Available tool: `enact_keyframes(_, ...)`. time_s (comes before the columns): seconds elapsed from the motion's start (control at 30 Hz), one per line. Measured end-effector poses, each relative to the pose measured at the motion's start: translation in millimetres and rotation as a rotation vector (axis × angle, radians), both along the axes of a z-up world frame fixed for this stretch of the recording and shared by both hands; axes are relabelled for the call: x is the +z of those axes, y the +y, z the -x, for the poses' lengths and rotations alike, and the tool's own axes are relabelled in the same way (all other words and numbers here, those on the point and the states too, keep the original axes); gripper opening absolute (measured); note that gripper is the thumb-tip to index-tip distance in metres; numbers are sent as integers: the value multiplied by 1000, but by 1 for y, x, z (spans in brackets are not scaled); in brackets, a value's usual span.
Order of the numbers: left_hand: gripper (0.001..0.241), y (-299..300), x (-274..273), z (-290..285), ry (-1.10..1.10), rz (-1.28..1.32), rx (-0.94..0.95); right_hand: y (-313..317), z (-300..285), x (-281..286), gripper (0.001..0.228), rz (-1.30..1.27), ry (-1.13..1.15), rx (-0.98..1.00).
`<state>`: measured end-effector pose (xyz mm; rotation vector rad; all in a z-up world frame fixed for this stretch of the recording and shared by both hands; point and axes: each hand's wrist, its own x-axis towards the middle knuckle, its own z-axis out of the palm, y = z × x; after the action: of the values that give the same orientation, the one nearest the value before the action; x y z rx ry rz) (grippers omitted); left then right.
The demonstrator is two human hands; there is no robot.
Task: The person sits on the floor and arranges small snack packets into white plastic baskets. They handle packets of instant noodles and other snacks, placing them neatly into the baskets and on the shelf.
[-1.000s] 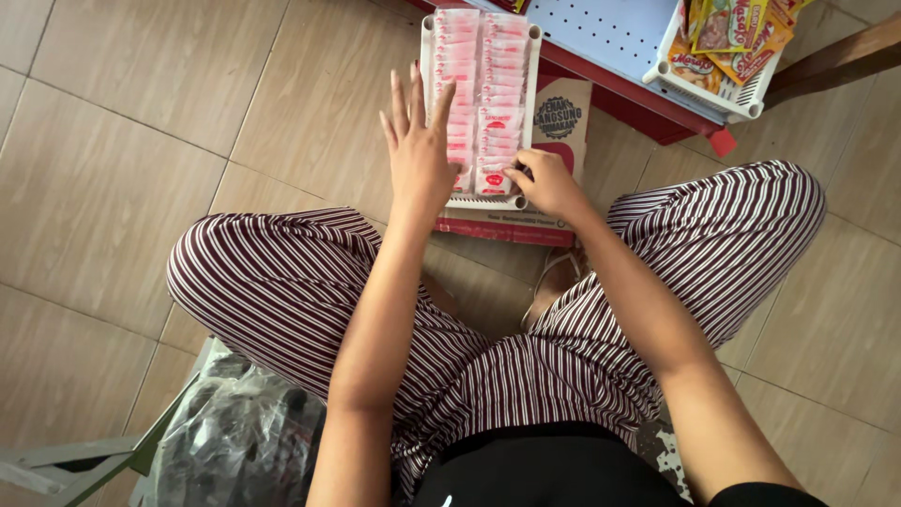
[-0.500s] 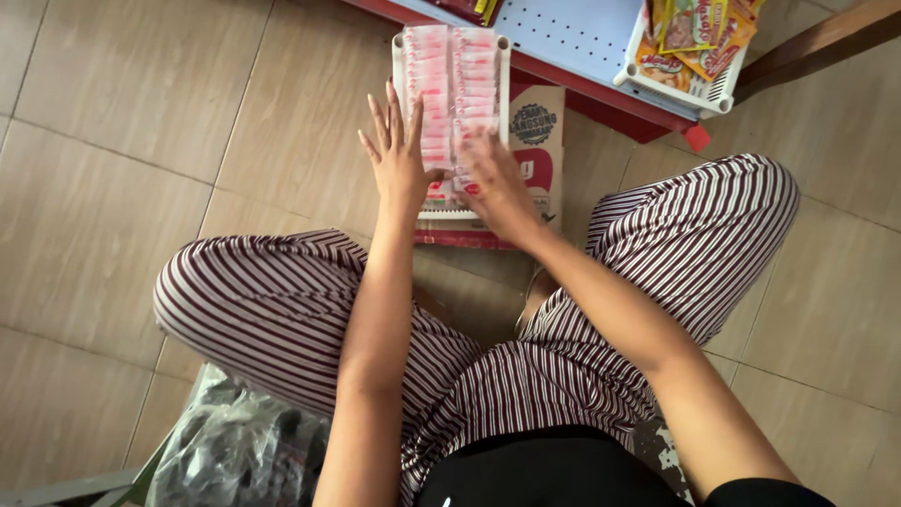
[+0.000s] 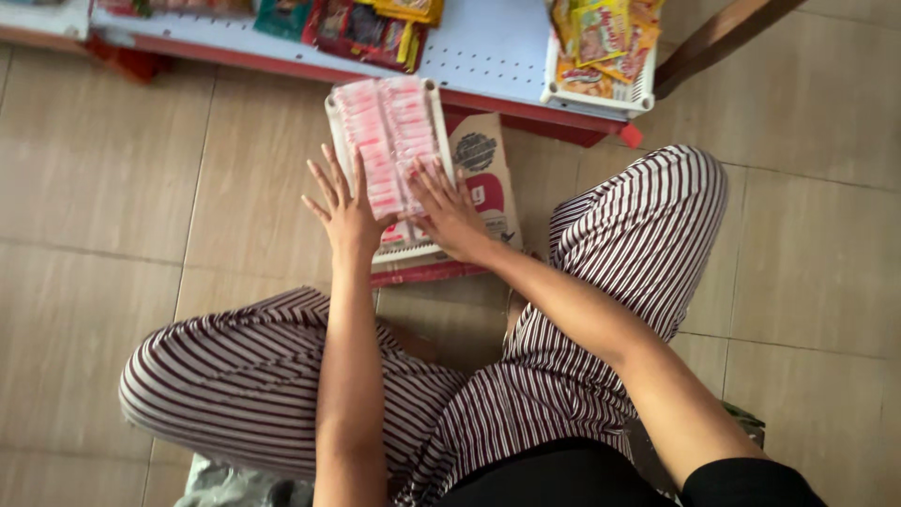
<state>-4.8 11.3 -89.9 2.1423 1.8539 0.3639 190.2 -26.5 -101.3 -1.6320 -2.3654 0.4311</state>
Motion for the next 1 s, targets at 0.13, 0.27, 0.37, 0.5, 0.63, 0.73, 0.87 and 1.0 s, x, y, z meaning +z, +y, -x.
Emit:
enact_keyframes(0.13,132,2,37,-12,-52,-28,-42,15,-28,32,86,31,126,-20)
enact_keyframes(0.27,119,5,63,-37,-115,-71,-91,60,-96,64,76,-61,260,-38)
enact_keyframes(0.37,107,15,70,-65,-157,-77,-142,108,-167,81,53,-100,208,-92)
enact_keyframes(0.5,96,23,67,-98,-316,-123,-234,156,-231,70,46,-62,-46,-286)
enact_keyframes(0.63,87,28,62,-119,-303,-92,-263,189,-245,35,64,133,-38,-320)
enact_keyframes(0.73,83,34,57,-125,-329,-62,-255,200,-248,17,82,23,80,-359)
enact_keyframes(0.87,76,39,50,-126,-417,-84,-235,197,-260,23,82,46,180,-596)
enact_keyframes(1.0,72,41,47,-125,-437,-104,-226,187,-256,42,60,146,97,-705)
